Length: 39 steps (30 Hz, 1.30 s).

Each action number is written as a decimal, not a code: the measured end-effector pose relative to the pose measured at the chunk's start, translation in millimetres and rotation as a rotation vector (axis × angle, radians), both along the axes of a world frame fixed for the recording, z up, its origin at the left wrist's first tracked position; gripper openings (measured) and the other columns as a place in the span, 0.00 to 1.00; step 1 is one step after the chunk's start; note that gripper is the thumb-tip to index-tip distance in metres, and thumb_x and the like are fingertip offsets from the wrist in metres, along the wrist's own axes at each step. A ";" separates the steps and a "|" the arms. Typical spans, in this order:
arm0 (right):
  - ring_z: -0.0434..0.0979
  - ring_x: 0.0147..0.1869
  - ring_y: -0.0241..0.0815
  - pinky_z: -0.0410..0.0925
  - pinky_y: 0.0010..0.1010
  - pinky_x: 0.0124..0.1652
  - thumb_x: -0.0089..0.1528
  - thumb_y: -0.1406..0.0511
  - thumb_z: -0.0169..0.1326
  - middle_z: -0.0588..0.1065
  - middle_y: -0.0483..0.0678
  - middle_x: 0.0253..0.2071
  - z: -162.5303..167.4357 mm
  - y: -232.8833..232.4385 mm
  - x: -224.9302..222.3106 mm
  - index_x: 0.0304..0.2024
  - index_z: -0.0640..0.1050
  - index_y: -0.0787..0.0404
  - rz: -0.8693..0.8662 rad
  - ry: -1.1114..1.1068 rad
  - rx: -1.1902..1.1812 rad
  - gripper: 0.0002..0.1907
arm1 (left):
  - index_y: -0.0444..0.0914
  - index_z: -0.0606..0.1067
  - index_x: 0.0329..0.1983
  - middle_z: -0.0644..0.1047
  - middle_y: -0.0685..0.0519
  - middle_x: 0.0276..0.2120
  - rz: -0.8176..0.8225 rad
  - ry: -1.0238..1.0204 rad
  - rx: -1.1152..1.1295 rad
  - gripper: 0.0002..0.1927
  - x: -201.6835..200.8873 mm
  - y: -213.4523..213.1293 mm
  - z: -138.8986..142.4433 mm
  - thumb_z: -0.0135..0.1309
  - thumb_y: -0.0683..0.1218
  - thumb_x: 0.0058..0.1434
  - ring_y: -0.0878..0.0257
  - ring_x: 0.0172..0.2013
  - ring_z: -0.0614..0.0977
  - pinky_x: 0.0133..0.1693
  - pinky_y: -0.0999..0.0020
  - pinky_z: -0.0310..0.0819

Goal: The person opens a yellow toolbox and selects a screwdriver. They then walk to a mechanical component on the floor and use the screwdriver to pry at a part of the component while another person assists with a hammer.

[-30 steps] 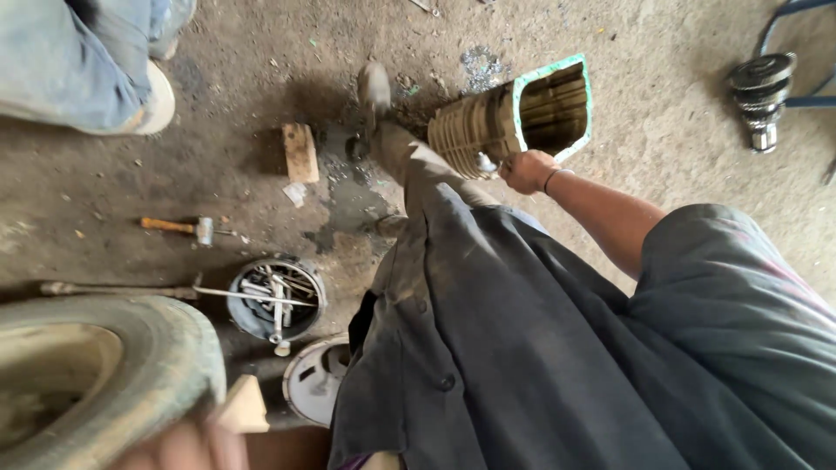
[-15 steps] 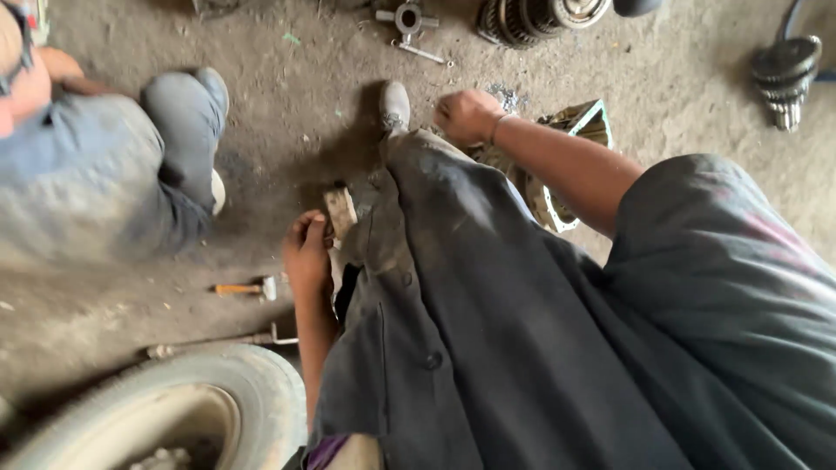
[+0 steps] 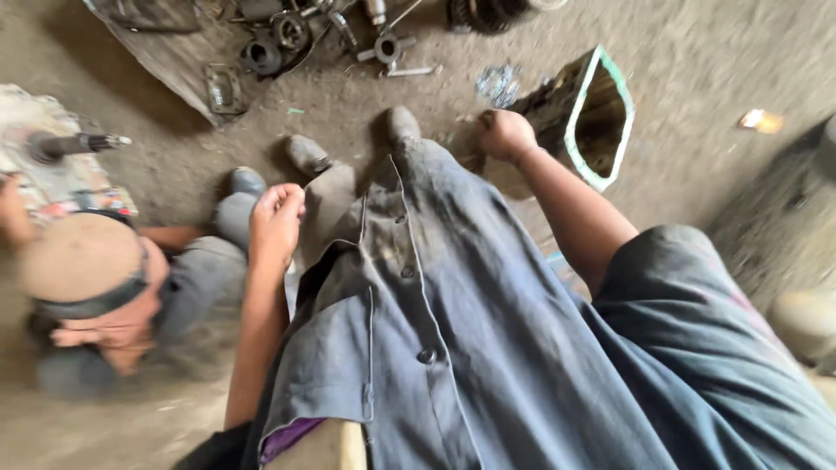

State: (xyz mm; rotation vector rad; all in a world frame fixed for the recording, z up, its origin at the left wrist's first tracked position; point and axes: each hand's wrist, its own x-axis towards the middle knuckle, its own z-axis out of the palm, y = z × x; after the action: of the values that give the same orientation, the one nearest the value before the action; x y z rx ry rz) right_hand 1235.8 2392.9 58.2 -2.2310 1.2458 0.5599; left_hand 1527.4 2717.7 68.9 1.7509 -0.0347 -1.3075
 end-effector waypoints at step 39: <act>0.83 0.45 0.55 0.74 0.43 0.47 0.59 0.56 0.57 0.81 0.56 0.41 58.0 27.7 23.9 0.48 0.81 0.58 -0.144 -0.690 0.596 0.18 | 0.36 0.78 0.46 0.79 0.45 0.37 -0.317 0.111 -0.031 0.16 -78.1 -217.3 16.0 0.52 0.54 0.73 0.51 0.37 0.80 0.40 0.56 0.75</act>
State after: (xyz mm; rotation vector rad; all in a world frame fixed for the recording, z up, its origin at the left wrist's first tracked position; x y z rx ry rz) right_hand 1259.6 2420.7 116.2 -1.5978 0.7377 0.0570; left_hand 1449.3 2500.4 84.9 1.6907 -0.2783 -1.6215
